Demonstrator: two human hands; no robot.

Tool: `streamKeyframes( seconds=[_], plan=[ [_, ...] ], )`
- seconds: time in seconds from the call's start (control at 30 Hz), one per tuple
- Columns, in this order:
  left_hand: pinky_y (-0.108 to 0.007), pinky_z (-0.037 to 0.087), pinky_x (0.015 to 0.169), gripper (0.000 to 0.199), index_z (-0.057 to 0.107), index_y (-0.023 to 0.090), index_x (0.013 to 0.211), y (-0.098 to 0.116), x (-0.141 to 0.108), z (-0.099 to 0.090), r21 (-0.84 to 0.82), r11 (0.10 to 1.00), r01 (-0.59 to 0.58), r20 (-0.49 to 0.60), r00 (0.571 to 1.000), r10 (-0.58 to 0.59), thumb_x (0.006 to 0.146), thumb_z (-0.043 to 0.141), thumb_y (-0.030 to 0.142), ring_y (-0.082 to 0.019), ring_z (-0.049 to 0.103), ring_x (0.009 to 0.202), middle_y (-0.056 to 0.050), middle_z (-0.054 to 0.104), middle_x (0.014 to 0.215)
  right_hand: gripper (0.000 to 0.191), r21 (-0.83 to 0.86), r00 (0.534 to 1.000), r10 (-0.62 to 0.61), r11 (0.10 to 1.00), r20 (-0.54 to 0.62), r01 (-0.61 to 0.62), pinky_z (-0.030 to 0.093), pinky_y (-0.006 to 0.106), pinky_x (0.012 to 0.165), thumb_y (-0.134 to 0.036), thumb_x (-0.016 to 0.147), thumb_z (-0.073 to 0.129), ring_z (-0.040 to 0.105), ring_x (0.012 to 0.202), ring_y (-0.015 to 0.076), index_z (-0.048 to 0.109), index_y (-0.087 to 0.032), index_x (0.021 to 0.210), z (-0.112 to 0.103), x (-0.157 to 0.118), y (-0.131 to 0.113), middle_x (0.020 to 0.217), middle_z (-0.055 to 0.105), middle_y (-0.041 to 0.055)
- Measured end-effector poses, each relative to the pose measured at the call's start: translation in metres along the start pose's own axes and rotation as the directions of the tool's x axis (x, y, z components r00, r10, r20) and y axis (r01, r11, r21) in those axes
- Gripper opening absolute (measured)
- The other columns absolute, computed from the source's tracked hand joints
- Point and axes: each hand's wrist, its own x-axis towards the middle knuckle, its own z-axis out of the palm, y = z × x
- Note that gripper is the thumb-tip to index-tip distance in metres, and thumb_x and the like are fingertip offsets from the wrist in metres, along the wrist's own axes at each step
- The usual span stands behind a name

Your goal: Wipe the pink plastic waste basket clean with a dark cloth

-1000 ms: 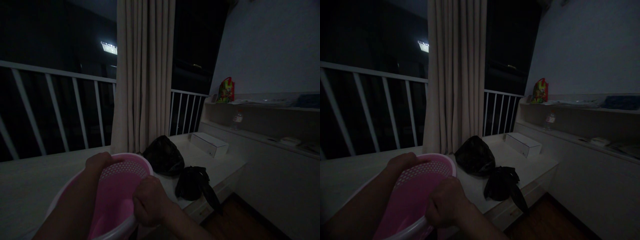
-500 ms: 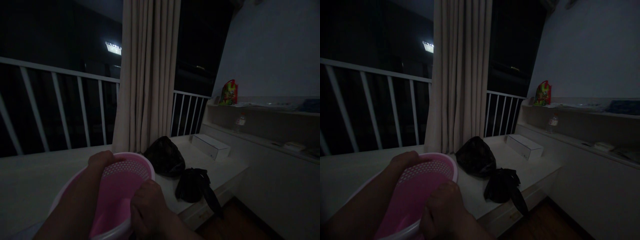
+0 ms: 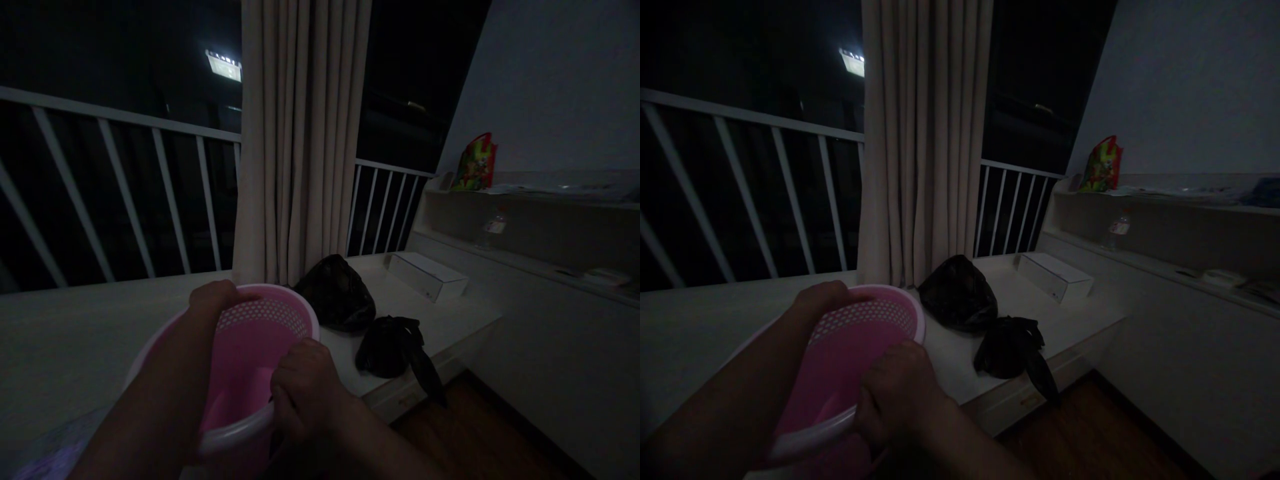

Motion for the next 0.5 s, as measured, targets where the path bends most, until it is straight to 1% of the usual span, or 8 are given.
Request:
streamKeyframes(
  seconds=[0.1,0.2,0.3,0.4,0.5],
  plan=[
    [-0.047,0.044,0.092,0.088,0.068,0.01,0.115,-0.0013,0.0009,0.0014,-0.011,1.0,-0.005,-0.007,1.0,0.005,0.065,0.052,0.081,-0.039,0.059,0.111,-0.024,0.063,0.123,0.016,0.008,0.999,0.032,0.999,0.007,-0.032,0.028,0.033,0.055,-0.02,0.067,0.043,0.043,0.05,0.0143,0.044,-0.02,0.052,-0.0028,0.0013,0.0054,0.05,0.052,0.0003],
    [-0.048,0.045,0.089,0.088,0.07,0.009,0.109,-0.0023,0.0018,0.0022,-0.025,1.0,-0.005,-0.026,1.0,0.005,0.064,0.051,0.082,-0.04,0.06,0.107,-0.026,0.065,0.119,0.016,-0.008,0.997,0.074,0.997,-0.02,-0.074,0.026,0.033,0.055,-0.023,0.067,0.044,0.04,0.049,0.0141,0.044,-0.02,0.052,-0.0026,0.0012,0.0003,0.049,0.051,0.0002],
    [-0.048,0.046,0.086,0.087,0.071,0.009,0.107,-0.0027,0.0024,0.0018,-0.034,0.999,-0.014,-0.026,1.0,0.013,0.063,0.052,0.082,-0.041,0.062,0.103,-0.026,0.067,0.115,0.015,-0.01,0.998,0.065,0.998,0.006,-0.064,0.026,0.033,0.055,-0.025,0.068,0.045,0.04,0.049,0.014,0.046,-0.02,0.054,-0.0024,0.0014,-0.0032,0.051,0.051,0.0002],
    [-0.046,0.045,0.088,0.088,0.07,0.01,0.111,-0.0027,0.002,0.0006,-0.029,1.0,-0.01,-0.004,1.0,0.01,0.062,0.053,0.082,-0.039,0.061,0.107,-0.024,0.066,0.118,0.018,0.005,0.998,0.048,0.999,0.036,-0.048,0.026,0.033,0.055,-0.022,0.07,0.043,0.042,0.05,0.0143,0.046,-0.02,0.052,-0.0044,0.0034,0.0024,0.052,0.054,0.0011],
    [-0.046,0.044,0.091,0.09,0.068,0.01,0.114,-0.0021,0.001,-0.0006,-0.014,1.0,-0.005,0.008,1.0,0.005,0.063,0.051,0.082,-0.038,0.06,0.109,-0.023,0.064,0.122,0.02,0.019,0.996,0.092,0.996,-0.006,-0.092,0.026,0.033,0.056,-0.021,0.071,0.041,0.041,0.05,0.0141,0.046,-0.02,0.051,-0.0055,0.0041,0.0012,0.051,0.053,0.0014]
  ],
)
